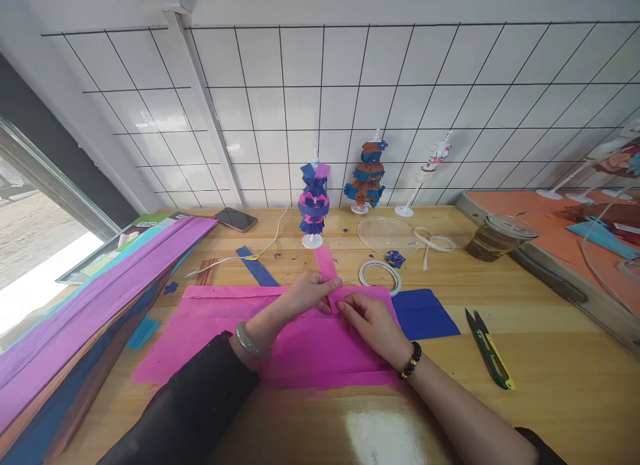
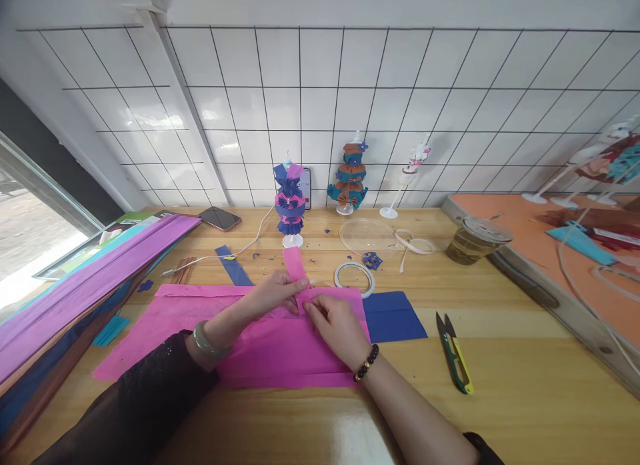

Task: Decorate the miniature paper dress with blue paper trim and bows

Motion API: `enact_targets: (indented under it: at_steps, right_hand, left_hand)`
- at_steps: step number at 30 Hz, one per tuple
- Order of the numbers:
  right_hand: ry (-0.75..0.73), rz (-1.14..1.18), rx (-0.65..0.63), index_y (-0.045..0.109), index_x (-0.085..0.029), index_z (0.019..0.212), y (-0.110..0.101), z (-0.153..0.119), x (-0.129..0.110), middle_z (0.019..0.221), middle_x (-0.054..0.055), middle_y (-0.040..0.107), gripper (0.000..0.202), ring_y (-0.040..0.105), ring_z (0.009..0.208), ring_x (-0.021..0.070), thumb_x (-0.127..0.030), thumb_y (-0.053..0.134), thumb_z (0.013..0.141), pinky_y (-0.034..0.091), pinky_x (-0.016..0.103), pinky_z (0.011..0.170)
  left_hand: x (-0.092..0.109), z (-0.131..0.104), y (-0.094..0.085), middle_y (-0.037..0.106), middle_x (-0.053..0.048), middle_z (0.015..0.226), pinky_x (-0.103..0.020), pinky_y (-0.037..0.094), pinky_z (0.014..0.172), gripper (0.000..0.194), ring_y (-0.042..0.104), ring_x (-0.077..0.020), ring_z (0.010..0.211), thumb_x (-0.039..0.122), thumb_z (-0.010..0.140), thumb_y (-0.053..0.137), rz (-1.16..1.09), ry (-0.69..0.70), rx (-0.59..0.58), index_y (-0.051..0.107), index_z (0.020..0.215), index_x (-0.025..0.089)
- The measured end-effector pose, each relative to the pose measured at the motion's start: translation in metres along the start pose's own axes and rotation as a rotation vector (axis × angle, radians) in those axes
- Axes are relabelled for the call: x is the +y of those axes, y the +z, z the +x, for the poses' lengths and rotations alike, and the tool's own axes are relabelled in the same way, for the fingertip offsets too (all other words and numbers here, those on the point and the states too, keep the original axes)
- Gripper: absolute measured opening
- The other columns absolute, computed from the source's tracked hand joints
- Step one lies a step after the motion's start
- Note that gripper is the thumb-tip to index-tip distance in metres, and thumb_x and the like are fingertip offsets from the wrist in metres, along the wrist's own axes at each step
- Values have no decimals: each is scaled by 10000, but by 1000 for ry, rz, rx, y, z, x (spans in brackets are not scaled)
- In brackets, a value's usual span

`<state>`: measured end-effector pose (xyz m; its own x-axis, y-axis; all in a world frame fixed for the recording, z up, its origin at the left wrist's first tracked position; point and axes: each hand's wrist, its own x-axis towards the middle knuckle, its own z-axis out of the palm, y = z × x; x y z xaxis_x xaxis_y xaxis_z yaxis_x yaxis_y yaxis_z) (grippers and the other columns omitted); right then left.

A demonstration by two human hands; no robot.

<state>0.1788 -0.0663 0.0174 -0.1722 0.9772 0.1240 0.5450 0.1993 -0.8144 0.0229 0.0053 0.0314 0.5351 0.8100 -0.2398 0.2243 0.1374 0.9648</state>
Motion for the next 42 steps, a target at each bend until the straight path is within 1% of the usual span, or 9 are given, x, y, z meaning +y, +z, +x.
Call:
enact_targets:
  at_steps: [6,11,14,19,25,30,33,36,42]
  right_hand:
    - [38,84,21,507,-201,636,2,2,6,569,-6,531,302,472,542,142,-407,465,853,338,255,510]
    - [74,126,32,504,-198,637,3,3,7,579,-8,518,296,468,551,142,-424,497,828,344,255,513]
    - [87,141,22,517,-196,652,3,3,9,584,-7,524,293,475,556,142,-428,493,829,352,257,517]
    - [89,130,30,523,-190,662,4,4,10,594,-6,521,303,468,560,135,-430,478,840,342,249,511]
    - [97,124,31,495,-188,626,1,3,7,550,-17,513,335,455,516,122,-450,482,836,324,242,487]
    - [117,183,42,496,-190,634,1,3,5,548,-16,532,325,483,512,124,-460,515,814,349,248,487]
    - [152,378,50,493,-196,720,2,5,5,597,-26,557,294,523,506,120,-475,569,770,401,254,498]
    - [187,561,38,478,-202,846,3,8,7,623,-40,578,341,559,507,123,-487,618,721,440,261,510]
    - [164,561,39,479,-184,980,2,9,10,600,-54,579,389,552,507,105,-414,651,718,434,252,548]
  left_hand:
    - [9,-6,1,622,-54,540,-253,505,540,302,612,-154,512,406,661,659,33,31,-27,625,584,117]
    - [8,-5,0,614,-49,520,-256,502,533,281,609,-156,506,384,680,652,16,39,-42,630,583,121]
    - [9,-6,-1,626,-47,550,-252,505,548,255,598,-138,509,371,668,674,-42,48,-84,655,626,121]
    - [7,-6,-4,663,-57,659,-241,514,620,189,619,-133,611,305,649,700,-86,55,-157,674,684,121]
    - [5,-4,-4,669,-68,665,-245,506,608,184,611,-128,588,269,644,698,-67,27,-128,664,691,94]
    - [7,-5,-3,665,-69,663,-254,506,610,196,605,-127,576,272,649,697,-70,8,-127,660,694,85]
    - [7,-5,-3,655,-57,643,-232,485,577,199,593,-119,564,274,652,696,-62,26,-92,664,711,86]
    - [5,-4,-2,661,-52,674,-215,460,552,214,584,-113,567,276,668,683,-46,68,-67,671,781,95]
    - [1,-1,-1,668,-55,723,-217,452,574,235,600,-128,624,280,699,652,-54,109,-73,659,860,108]
